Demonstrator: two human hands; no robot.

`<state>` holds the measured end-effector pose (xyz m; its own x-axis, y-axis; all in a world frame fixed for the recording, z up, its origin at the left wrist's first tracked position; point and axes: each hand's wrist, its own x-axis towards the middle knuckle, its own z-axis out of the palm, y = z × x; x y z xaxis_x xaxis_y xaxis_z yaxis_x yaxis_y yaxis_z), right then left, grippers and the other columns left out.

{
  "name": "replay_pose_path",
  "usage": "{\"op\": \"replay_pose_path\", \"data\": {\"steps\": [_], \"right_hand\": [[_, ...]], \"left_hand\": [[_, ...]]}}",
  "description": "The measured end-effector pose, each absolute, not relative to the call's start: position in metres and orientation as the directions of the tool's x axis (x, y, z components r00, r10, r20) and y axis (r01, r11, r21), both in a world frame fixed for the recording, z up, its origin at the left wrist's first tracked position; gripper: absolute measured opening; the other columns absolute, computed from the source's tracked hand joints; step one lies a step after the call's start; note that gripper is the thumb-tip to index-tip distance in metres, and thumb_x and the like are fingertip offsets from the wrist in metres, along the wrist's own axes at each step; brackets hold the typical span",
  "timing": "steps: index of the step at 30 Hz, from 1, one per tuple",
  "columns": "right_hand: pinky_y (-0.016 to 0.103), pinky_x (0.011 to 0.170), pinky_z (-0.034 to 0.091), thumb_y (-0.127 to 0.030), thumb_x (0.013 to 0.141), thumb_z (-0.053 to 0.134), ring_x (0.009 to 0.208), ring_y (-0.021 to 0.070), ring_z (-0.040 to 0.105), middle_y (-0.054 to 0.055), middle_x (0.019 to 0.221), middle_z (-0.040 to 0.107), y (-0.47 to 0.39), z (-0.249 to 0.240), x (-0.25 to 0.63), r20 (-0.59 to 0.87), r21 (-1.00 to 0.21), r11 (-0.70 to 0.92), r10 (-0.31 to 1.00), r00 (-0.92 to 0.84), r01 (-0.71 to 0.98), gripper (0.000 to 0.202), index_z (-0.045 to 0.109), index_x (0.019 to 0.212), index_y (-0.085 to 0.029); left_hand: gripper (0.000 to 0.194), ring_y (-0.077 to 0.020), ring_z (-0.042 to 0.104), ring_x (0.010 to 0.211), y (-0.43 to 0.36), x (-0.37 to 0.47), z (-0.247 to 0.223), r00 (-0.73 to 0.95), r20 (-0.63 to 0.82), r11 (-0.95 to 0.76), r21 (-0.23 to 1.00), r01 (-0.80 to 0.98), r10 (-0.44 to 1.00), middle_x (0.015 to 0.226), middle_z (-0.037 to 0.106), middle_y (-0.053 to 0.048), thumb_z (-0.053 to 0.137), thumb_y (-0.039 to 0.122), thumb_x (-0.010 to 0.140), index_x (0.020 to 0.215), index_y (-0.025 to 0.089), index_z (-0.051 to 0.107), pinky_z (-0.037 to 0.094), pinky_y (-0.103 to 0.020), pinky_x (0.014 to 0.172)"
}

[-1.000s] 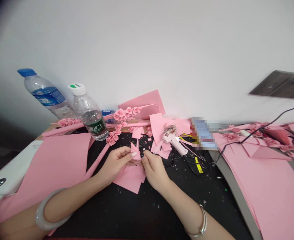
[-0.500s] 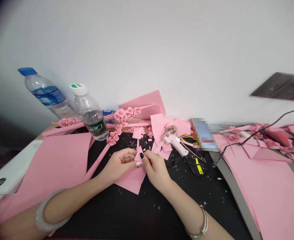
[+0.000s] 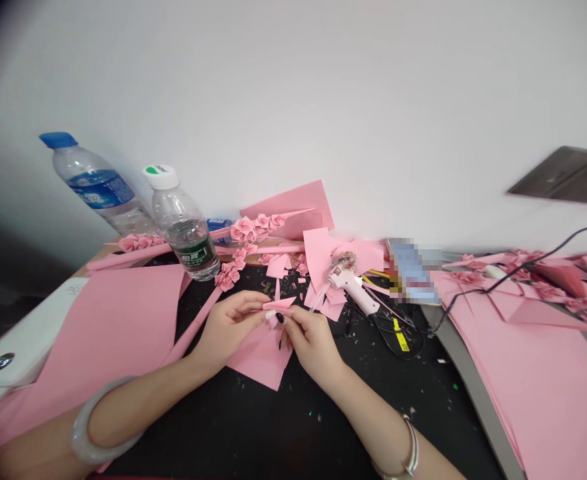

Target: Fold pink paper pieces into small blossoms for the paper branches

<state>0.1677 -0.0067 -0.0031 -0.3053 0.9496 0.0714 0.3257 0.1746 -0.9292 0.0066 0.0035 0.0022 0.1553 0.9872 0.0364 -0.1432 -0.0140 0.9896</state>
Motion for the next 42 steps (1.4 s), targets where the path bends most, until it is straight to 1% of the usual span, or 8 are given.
{"op": "replay_pose_path", "data": {"steps": [4,8,11,14,17,26,32,42], "right_hand": [[0.022,0.047,0.04,-0.024,0.085,0.047,0.048,0.0104,0.051,-0.001,0.063,0.056,-0.0066,-0.0013,0.1672,0.067,-0.953,0.148,0.953,-0.294,0.263,0.009,0.053,0.089,-0.019],[0.022,0.046,0.042,-0.025,0.079,0.056,0.053,0.0108,0.054,-0.001,0.075,0.055,-0.0069,0.0021,0.1672,0.09,-0.982,0.124,0.97,-0.226,0.139,0.027,0.041,0.102,-0.023],[0.02,0.041,0.038,-0.029,0.084,0.049,0.044,0.0094,0.048,-0.004,0.061,0.052,-0.0067,0.0016,0.1669,0.068,-0.986,0.098,0.975,-0.21,0.136,0.01,0.044,0.087,-0.021],[0.019,0.036,0.031,-0.033,0.087,0.043,0.035,0.0074,0.04,-0.007,0.049,0.049,-0.0057,-0.0011,0.1668,0.018,-0.995,0.038,0.98,-0.2,0.097,0.016,0.04,0.076,-0.021],[0.018,0.032,0.028,-0.035,0.086,0.043,0.031,0.0065,0.039,-0.007,0.049,0.051,-0.0041,-0.0031,0.1667,-0.016,-0.999,-0.007,0.98,-0.198,0.046,0.02,0.038,0.073,-0.021],[0.022,0.036,0.041,-0.037,0.082,0.049,0.035,0.0109,0.05,-0.006,0.046,0.055,-0.0024,-0.0004,0.1645,-0.072,-0.994,-0.088,0.976,-0.207,-0.066,0.021,0.038,0.074,-0.021],[0.023,0.038,0.044,-0.036,0.082,0.051,0.039,0.0119,0.055,-0.004,0.053,0.059,-0.0014,0.0002,0.1643,-0.085,-0.984,-0.114,0.975,-0.204,-0.134,0.02,0.038,0.074,-0.022],[0.027,0.043,0.047,-0.039,0.08,0.052,0.043,0.0134,0.057,-0.003,0.058,0.059,-0.0008,0.0033,0.1643,-0.09,-0.985,-0.12,0.969,-0.231,-0.122,0.022,0.039,0.075,-0.022]], "left_hand": [[0.012,-0.017,0.064,0.077,0.0034,0.0053,0.0024,0.136,0.075,-0.062,0.993,-0.097,0.988,0.08,0.067,-0.003,0.064,0.02,0.071,0.082,0.017,0.063,0.05,-0.027,0.073],[0.009,-0.0175,0.064,0.078,0.0032,0.0044,0.0023,0.148,0.124,-0.131,0.991,0.04,0.981,0.081,0.068,-0.003,0.063,0.021,0.071,0.079,0.017,0.065,0.05,-0.026,0.073],[0.01,-0.0177,0.064,0.079,0.0026,0.0051,0.0021,0.229,0.106,-0.127,0.989,0.079,0.967,0.082,0.068,-0.004,0.06,0.02,0.073,0.082,0.017,0.066,0.05,-0.026,0.074],[0.014,-0.0186,0.063,0.083,0.0026,0.0064,0.0018,0.278,0.058,-0.087,0.992,0.095,0.959,0.086,0.067,-0.005,0.057,0.02,0.075,0.087,0.018,0.063,0.05,-0.026,0.072],[0.021,-0.0195,0.063,0.084,0.0029,0.0075,0.001,0.28,0.019,-0.053,0.992,0.115,0.96,0.091,0.065,-0.006,0.059,0.021,0.073,0.094,0.019,0.059,0.05,-0.026,0.068],[0.039,-0.0174,0.063,0.076,0.002,0.0095,0.0011,0.249,0.014,-0.031,0.998,0.062,0.968,0.087,0.063,-0.005,0.069,0.021,0.064,0.099,0.02,0.05,0.05,-0.029,0.07],[0.022,-0.0152,0.06,0.073,0.0029,0.0081,0.001,0.233,0.056,-0.079,0.993,0.092,0.971,0.074,0.058,0.001,0.067,0.022,0.066,0.08,0.019,0.05,0.049,-0.027,0.069],[0.01,-0.0174,0.064,0.069,0.0041,0.0065,0.0013,0.204,0.012,-0.01,1.0,-0.012,0.979,0.067,0.063,0.001,0.06,0.019,0.071,0.075,0.018,0.051,0.05,-0.027,0.066]]}}
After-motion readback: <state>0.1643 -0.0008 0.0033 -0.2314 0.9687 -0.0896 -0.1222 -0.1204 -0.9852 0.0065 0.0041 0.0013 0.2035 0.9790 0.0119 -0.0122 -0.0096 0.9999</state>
